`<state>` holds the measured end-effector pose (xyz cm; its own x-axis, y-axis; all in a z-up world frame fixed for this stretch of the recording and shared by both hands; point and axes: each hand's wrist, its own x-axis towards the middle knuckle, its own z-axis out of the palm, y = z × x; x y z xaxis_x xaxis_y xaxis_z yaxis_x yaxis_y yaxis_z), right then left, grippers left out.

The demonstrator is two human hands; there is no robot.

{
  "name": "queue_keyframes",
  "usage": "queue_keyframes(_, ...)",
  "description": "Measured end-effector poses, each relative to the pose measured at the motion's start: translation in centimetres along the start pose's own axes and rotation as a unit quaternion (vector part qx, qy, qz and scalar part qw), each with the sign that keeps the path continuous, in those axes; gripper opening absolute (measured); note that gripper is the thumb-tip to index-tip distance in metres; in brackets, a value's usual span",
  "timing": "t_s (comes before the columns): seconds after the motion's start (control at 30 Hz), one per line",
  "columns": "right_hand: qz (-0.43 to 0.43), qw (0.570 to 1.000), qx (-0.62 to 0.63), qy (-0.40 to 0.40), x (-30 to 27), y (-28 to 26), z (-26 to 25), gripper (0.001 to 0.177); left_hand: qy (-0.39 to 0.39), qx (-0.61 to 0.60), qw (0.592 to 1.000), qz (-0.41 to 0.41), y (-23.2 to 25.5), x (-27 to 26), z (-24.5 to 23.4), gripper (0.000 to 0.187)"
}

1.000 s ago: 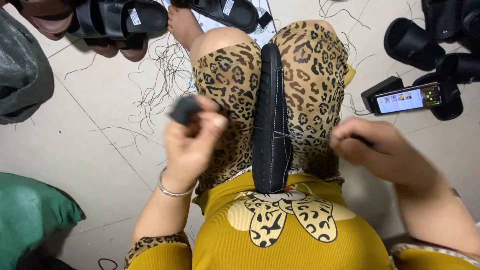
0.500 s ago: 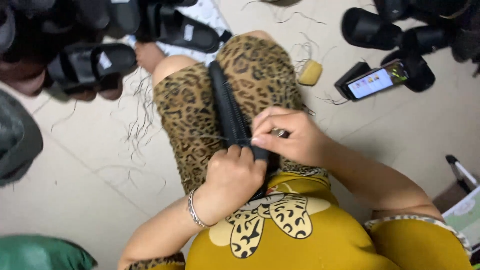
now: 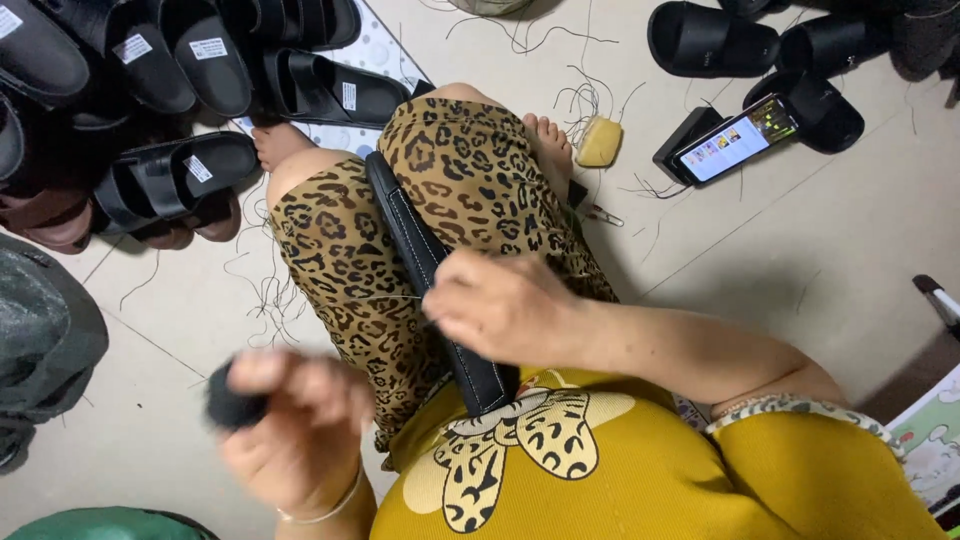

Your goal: Hand-sewing the upper part of a black sandal to its base using a needle and thread.

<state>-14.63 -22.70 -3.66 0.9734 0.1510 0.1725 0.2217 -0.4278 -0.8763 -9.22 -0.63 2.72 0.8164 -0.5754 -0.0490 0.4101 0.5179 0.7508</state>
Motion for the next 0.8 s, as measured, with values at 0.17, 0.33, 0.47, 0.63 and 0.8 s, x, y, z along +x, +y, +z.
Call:
queue_keyframes(0.17,0.137,0.946,-0.114,0.272,-2.1,9.5,-6.9,0.018,0.067,0.448,0.880,-0.144,-3.0,-0.6,-2.5,0.023)
queue_keyframes(0.33,0.168,0.955,-0.152,0.190,-4.6,7.1,-9.7,0.014,0.133,0.415,0.888,-0.144,-2.5,-1.9,-3.1,0.006)
queue_keyframes(0.47,0.104,0.990,-0.030,0.093,-2.2,3.2,-4.1,0.013,0.176,0.385,0.906,0.019,-0.4,-1.3,-0.9,0.014)
queue_keyframes(0.63,0.082,0.996,0.031,0.009,-1.0,0.7,-2.1,0.016,0.186,0.270,0.939,0.107,0.5,-2.7,-1.0,0.012)
queue_keyframes(0.8,0.039,0.997,0.061,-0.035,-0.2,-0.4,-0.6,0.017,0.132,0.204,0.962,0.122,-0.2,-2.9,-1.6,0.011)
